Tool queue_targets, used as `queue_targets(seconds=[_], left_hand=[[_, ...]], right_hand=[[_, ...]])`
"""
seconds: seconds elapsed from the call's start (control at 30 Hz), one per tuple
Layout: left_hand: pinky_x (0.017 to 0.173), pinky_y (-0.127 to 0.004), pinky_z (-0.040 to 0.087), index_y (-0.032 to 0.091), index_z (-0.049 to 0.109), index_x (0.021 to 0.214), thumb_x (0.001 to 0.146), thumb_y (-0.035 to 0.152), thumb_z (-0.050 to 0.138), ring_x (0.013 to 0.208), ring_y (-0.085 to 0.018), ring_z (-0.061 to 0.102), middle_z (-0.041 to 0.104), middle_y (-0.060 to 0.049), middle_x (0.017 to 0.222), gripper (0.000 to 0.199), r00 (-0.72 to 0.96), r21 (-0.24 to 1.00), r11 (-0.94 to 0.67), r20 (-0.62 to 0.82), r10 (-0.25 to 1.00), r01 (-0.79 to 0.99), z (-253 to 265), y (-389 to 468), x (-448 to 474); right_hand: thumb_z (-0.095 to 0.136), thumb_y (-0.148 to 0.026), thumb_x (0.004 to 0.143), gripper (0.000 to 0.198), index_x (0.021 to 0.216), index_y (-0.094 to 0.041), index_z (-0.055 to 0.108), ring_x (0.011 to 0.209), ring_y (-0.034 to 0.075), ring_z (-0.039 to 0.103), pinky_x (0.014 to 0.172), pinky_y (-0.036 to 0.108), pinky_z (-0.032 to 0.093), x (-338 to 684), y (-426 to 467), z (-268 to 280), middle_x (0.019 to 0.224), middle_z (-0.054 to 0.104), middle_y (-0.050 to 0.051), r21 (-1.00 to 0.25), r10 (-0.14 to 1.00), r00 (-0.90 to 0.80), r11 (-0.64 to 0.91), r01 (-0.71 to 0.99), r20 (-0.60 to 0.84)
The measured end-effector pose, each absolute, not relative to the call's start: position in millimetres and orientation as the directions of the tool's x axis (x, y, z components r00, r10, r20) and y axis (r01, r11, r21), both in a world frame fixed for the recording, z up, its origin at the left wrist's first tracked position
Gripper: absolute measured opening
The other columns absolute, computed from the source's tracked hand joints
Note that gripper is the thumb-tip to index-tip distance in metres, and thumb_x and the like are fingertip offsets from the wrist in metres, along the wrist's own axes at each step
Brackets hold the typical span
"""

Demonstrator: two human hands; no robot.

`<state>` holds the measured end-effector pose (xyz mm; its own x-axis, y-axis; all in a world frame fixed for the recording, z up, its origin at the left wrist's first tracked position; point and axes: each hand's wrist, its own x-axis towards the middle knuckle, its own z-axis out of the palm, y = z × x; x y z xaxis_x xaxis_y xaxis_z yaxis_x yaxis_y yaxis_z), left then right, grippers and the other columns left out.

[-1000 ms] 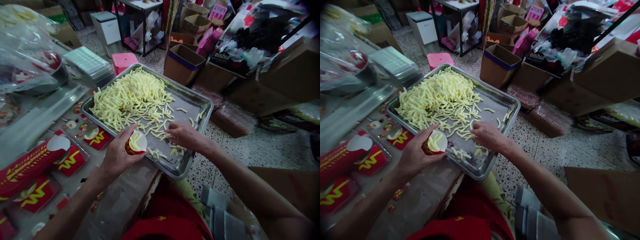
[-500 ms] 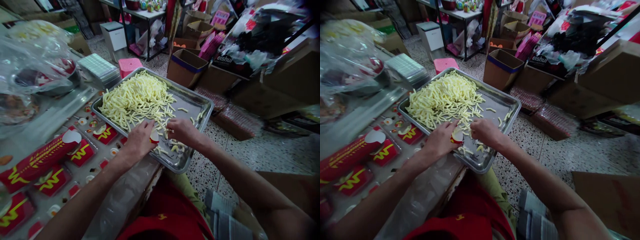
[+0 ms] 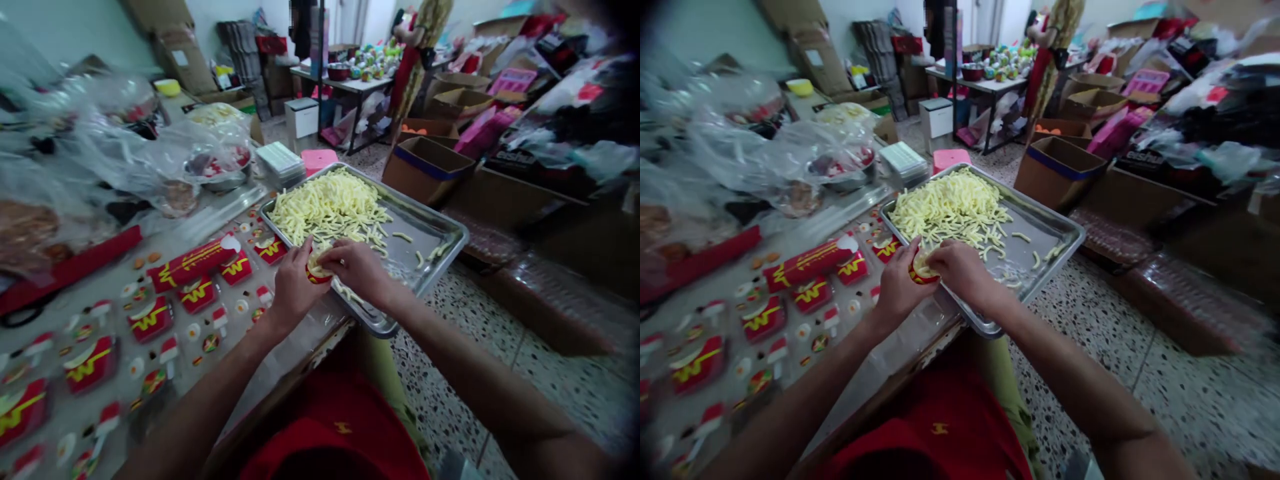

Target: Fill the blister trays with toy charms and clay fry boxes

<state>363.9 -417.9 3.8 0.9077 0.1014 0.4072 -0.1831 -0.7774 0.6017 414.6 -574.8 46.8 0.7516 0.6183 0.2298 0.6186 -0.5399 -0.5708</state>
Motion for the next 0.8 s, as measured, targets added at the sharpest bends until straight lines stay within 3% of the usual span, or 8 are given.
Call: queue_targets(seconds=[0.13, 0.3, 0.4, 0.53, 0.63, 0.7, 0.8], left_hand=[[0.098, -0.045, 0.052, 0.015, 0.054, 0.143, 0.071, 0.022, 0.075, 0.107, -0.031, 0.065, 0.068, -0.014, 0.116, 0.076, 0.837, 0.614, -0.785, 0.472, 0.278, -0.085, -3, -390, 332], [0.100, -0.044, 0.052, 0.018, 0.054, 0.143, 0.063, 0.023, 0.085, 0.112, -0.030, 0.063, 0.067, -0.014, 0.125, 0.086, 0.788, 0.689, -0.725, 0.455, 0.415, -0.016, -7, -336, 280], [0.101, -0.042, 0.052, 0.024, 0.052, 0.145, 0.064, 0.024, 0.086, 0.115, -0.028, 0.063, 0.065, -0.011, 0.128, 0.088, 0.727, 0.764, -0.644, 0.427, 0.537, 0.027, -7, -305, 246], [0.104, -0.040, 0.051, 0.024, 0.051, 0.146, 0.063, 0.034, 0.091, 0.122, -0.028, 0.061, 0.062, -0.011, 0.136, 0.093, 0.608, 0.856, -0.516, 0.398, 0.687, 0.023, -6, -264, 204], [0.110, -0.039, 0.047, 0.022, 0.050, 0.146, 0.063, 0.037, 0.092, 0.130, -0.027, 0.057, 0.059, -0.012, 0.142, 0.094, 0.532, 0.892, -0.451, 0.381, 0.756, 0.002, -2, -235, 176], [0.110, -0.039, 0.048, 0.022, 0.047, 0.148, 0.064, 0.038, 0.092, 0.128, -0.027, 0.058, 0.059, -0.012, 0.142, 0.096, 0.505, 0.913, -0.408, 0.338, 0.794, 0.030, 1, -220, 159], [0.106, -0.039, 0.051, 0.023, 0.047, 0.147, 0.067, 0.034, 0.089, 0.124, -0.027, 0.061, 0.059, -0.012, 0.141, 0.091, 0.495, 0.928, -0.365, 0.283, 0.821, 0.074, 4, -210, 136]], right_hand=[[0.055, -0.004, 0.084, 0.021, 0.081, -0.019, 0.070, 0.077, 0.015, 0.062, 0.072, 0.027, 0.043, 387, -525, 42, 0.084, 0.071, 0.004, -0.576, 0.713, 0.627, -0.382, 0.722, 0.313], [0.065, -0.006, 0.077, 0.021, 0.091, -0.021, 0.061, 0.071, 0.014, 0.063, 0.065, 0.024, 0.046, 365, -465, 28, 0.082, 0.070, -0.002, -0.796, 0.725, 0.591, -0.098, 0.597, 0.354], [0.068, -0.007, 0.077, 0.014, 0.079, -0.021, 0.066, 0.065, 0.013, 0.061, 0.063, 0.025, 0.046, 346, -428, 27, 0.075, 0.069, -0.002, -0.755, 0.721, 0.537, -0.029, 0.655, 0.438], [0.067, -0.015, 0.087, 0.010, 0.087, -0.023, 0.074, 0.089, 0.018, 0.069, 0.077, 0.030, 0.054, 318, -382, 37, 0.098, 0.075, 0.003, -0.795, 0.680, 0.506, 0.190, 0.576, 0.530], [0.069, -0.028, 0.089, 0.009, 0.095, -0.024, 0.075, 0.095, 0.020, 0.069, 0.079, 0.033, 0.056, 304, -353, 39, 0.103, 0.074, 0.005, -0.833, 0.670, 0.566, 0.146, 0.534, 0.481], [0.069, -0.035, 0.090, 0.017, 0.101, -0.024, 0.076, 0.091, 0.021, 0.069, 0.075, 0.032, 0.057, 294, -336, 37, 0.101, 0.074, 0.007, -0.851, 0.748, 0.535, 0.076, 0.520, 0.393], [0.064, -0.038, 0.093, 0.027, 0.113, -0.024, 0.076, 0.089, 0.022, 0.070, 0.075, 0.035, 0.057, 272, -313, 32, 0.103, 0.075, 0.008, -0.839, 0.887, 0.358, 0.057, 0.541, 0.291]])
